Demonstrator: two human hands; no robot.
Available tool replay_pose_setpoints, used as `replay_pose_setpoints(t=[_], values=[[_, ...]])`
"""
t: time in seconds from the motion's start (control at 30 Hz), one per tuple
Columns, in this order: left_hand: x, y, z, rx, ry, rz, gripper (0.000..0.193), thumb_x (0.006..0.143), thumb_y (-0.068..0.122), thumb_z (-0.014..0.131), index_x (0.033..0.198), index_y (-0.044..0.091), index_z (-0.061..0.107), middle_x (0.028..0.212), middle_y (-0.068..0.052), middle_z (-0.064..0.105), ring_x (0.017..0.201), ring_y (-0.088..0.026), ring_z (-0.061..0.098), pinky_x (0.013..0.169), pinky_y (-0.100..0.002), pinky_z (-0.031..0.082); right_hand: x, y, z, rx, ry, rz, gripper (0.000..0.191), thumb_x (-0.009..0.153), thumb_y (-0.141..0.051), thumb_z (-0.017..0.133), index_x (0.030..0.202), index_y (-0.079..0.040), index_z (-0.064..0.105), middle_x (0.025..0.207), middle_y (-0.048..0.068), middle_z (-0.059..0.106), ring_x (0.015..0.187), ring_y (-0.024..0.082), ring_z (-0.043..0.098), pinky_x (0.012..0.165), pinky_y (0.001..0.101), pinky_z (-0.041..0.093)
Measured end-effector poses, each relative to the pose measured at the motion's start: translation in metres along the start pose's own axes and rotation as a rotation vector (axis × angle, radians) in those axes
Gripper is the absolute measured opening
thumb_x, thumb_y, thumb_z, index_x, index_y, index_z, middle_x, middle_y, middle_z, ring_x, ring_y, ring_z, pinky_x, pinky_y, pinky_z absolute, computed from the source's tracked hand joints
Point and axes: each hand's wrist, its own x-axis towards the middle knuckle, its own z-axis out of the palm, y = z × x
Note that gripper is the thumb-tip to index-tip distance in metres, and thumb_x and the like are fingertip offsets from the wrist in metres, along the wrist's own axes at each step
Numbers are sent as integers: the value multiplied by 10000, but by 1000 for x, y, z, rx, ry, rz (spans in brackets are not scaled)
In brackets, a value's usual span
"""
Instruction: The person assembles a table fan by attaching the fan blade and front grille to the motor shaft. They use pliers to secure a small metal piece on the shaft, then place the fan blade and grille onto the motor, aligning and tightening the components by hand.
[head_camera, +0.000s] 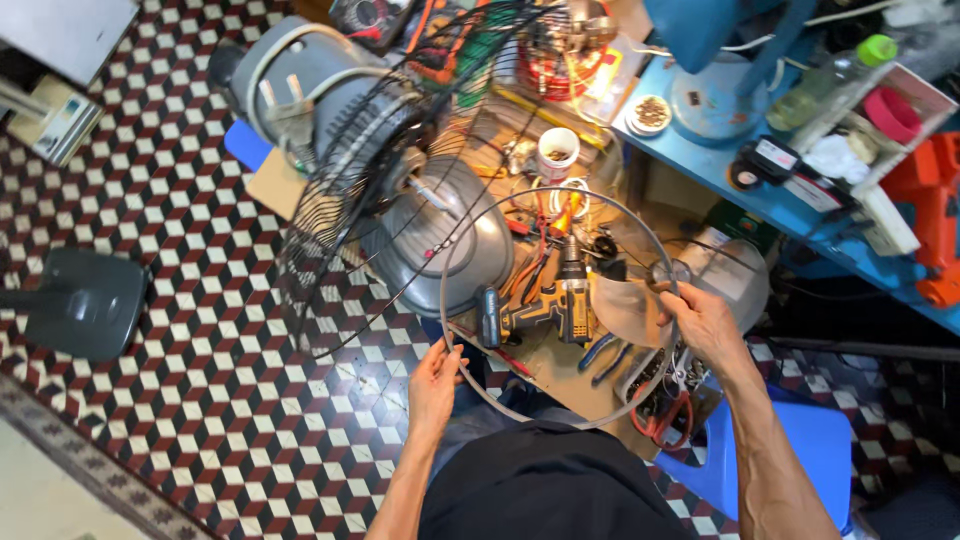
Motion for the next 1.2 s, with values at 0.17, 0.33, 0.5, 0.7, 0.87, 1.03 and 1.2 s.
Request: replay_pose_setpoints(t=[0.17,0.33,0.5,0.7,0.87,1.03,1.2], values=[[-10,22,29,177,-46,220,346,986,161,657,1304,27,675,1130,-86,777,995,-123,702,845,-257,556,-51,23,-4,92,250,104,315,987,-242,606,1211,-47,712,790,57,742,670,82,610,606,268,476],[-24,56,64,576,117,393,340,974,199,664,1288,74,693,938,-81,791,790,-125,709,708,-293,555,-122,35,-11,244,458,212,327,982,-211,580,1248,-52,683,824,43,749,587,75,547,539,258,456],[-27,62,89,503,-117,742,303,1020,168,650,1280,15,677,1034,-88,774,913,-101,700,785,-264,547,-207,35,5,394,717,293,315,996,-219,588,1226,-46,717,803,16,733,574,65,494,521,237,425],[-46,52,111,566,-300,498,294,1012,207,640,1240,44,725,869,-12,727,738,-54,605,658,-231,515,-303,33,52,428,1105,423,339,1051,-308,570,1169,-50,755,661,-17,626,577,25,468,525,215,376],[-85,25,112,557,-658,566,281,1043,222,640,1199,5,726,870,8,688,739,-50,563,634,-201,463,-385,40,117,575,1483,560,370,1068,-336,531,1139,-46,749,597,-36,563,550,30,457,508,226,353],[-146,9,105,534,-936,213,284,1045,278,617,1123,14,684,697,-13,554,578,-97,488,500,-258,399,-491,26,192,643,1662,786,378,1032,-350,560,1175,-66,765,576,-23,544,533,46,462,499,248,355],[-206,3,120,209,-1193,-660,219,1006,266,605,1086,65,637,756,32,552,582,-64,456,481,-211,376,-561,26,256,736,1820,988,394,1013,-378,587,1221,-89,756,575,15,589,531,61,457,512,264,375]])
